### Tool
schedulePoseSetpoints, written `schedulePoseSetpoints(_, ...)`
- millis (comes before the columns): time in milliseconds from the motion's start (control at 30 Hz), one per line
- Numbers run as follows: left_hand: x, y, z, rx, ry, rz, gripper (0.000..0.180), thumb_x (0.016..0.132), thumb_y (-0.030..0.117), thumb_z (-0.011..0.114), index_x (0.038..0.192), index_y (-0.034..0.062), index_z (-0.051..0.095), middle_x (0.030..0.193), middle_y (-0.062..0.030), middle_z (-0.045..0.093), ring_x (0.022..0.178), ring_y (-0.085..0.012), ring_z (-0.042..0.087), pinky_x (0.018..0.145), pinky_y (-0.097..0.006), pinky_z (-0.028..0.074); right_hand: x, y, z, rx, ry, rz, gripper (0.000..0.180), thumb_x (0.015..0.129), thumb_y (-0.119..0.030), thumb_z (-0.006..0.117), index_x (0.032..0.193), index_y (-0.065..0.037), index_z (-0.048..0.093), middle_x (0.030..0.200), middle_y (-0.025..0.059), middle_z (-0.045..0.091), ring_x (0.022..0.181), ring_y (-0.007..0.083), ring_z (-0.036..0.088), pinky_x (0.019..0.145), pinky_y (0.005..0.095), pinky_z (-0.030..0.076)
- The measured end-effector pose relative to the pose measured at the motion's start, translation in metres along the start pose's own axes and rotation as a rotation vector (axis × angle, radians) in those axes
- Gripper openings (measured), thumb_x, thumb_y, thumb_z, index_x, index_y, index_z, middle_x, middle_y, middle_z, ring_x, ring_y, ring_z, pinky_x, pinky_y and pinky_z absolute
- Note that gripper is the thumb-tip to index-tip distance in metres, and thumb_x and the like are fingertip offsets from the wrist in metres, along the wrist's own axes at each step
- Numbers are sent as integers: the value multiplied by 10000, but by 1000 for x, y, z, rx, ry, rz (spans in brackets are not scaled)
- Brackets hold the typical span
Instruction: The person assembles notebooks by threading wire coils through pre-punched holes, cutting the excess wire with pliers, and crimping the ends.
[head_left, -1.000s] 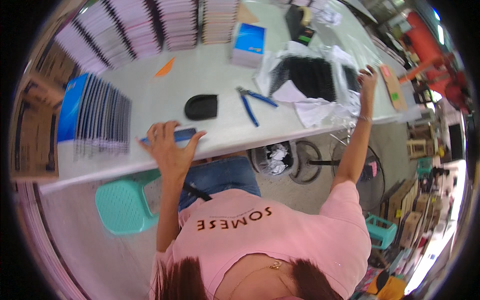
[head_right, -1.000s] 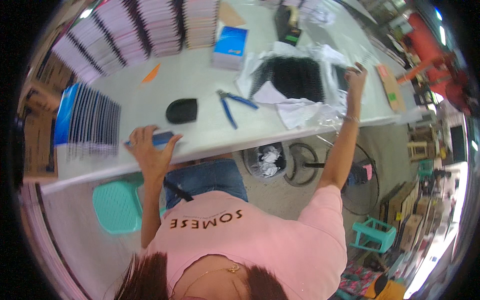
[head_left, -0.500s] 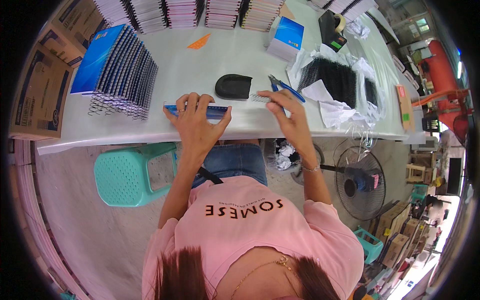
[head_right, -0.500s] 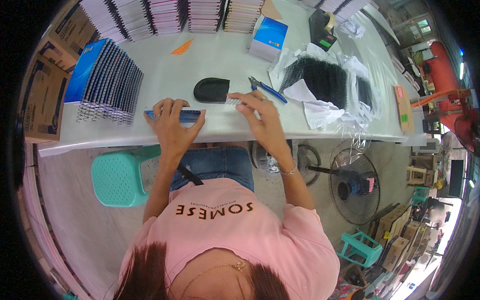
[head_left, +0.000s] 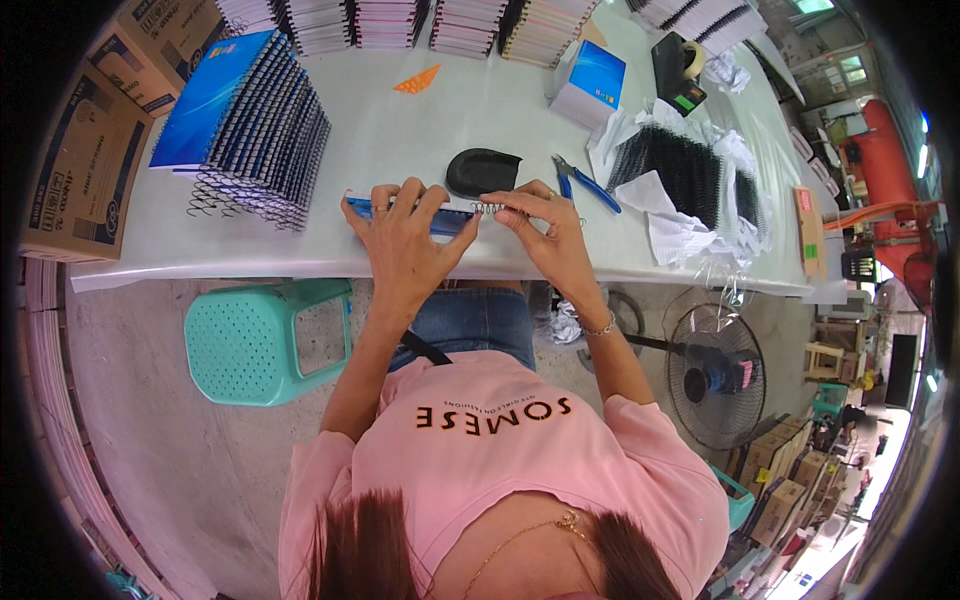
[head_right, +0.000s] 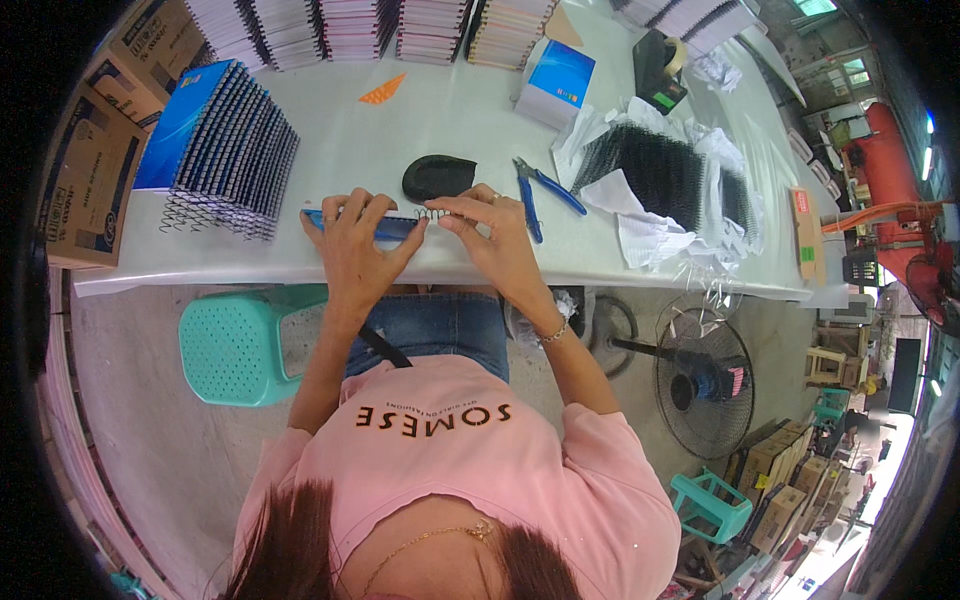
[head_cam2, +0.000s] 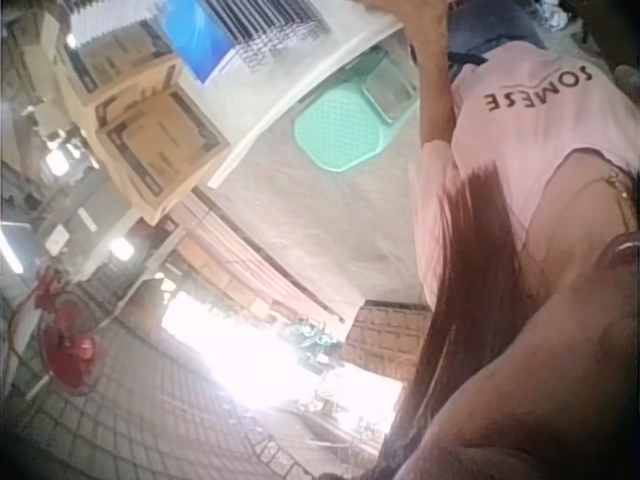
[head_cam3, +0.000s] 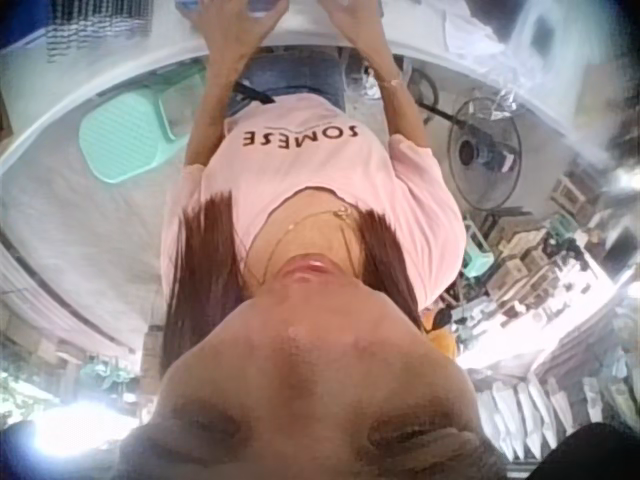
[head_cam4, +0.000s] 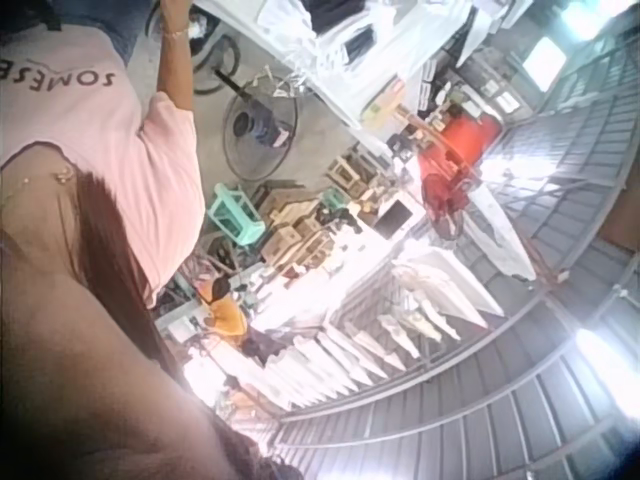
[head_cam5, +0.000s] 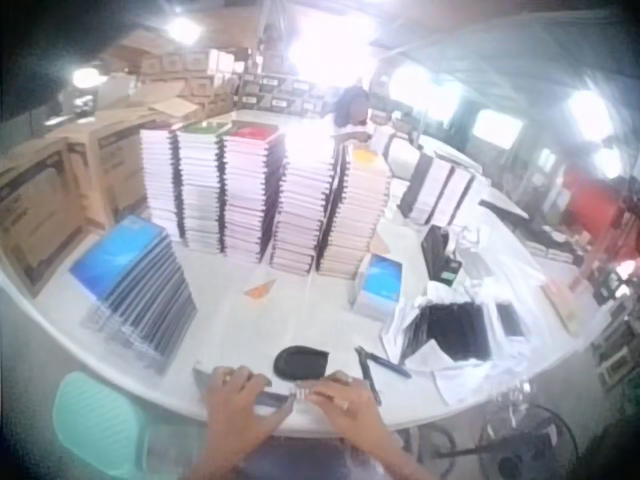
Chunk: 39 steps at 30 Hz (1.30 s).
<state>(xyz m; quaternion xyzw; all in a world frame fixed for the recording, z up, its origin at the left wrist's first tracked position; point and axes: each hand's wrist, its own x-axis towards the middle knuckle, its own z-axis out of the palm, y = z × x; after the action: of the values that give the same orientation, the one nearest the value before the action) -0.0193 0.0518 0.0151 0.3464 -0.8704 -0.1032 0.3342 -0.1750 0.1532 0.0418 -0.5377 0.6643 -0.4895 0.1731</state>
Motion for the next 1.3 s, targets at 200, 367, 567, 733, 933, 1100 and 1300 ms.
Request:
schedulePoseSetpoints(200,2,2,-2,2,-31,-13,329,726,417,769,875,155,636,935,19,540,1026,-253,497,938,-724,276,-3,3,3,-81,3,-6,178,857,-122,676,1023,-91,732,761,89,609,709,211,565,691,326,413)
schedulePoseSetpoints(367,1,1,-2,19,-41,-22,337,742,426,762,891,153,634,935,17,532,1024,-252,497,935,-727,274,-3,-1,0,-163,-51,-53,173,890,-151,637,1042,-97,702,773,68,607,732,218,560,725,328,394)
schedulePoseSetpoints(567,3,0,-2,15,-91,-43,383,764,495,731,930,158,655,974,17,532,1045,-237,481,962,-741,229,-4,-6,6,78,-22,28,164,889,-113,627,1034,-59,679,908,80,676,804,240,594,753,337,436)
schedulePoseSetpoints(733,3,1,-3,41,-93,-48,415,773,536,704,943,160,653,979,17,530,1044,-238,480,957,-737,231,-5,-1,13,38,1,72,161,872,-78,644,1021,-21,663,959,99,691,764,218,606,717,327,465)
schedulePoseSetpoints(933,1,-1,0,40,-95,-40,408,798,519,684,992,164,637,999,12,521,1051,-240,477,951,-741,230,-6,-9,17,64,37,60,151,873,-45,634,1021,-14,646,914,103,679,744,210,606,708,326,472)
schedulePoseSetpoints(1100,1,-1,0,63,-71,-27,396,789,507,692,971,162,621,981,16,521,1036,-244,485,942,-726,264,-4,4,17,11,28,-23,166,882,-19,620,1046,8,631,947,89,661,797,187,597,750,301,459)
schedulePoseSetpoints(1300,2,0,-2,58,-76,-35,401,778,504,703,964,159,621,979,15,525,1041,-248,486,943,-717,275,-4,3,22,-1,60,-42,142,903,-27,591,1030,25,627,960,106,656,854,201,608,782,304,459)
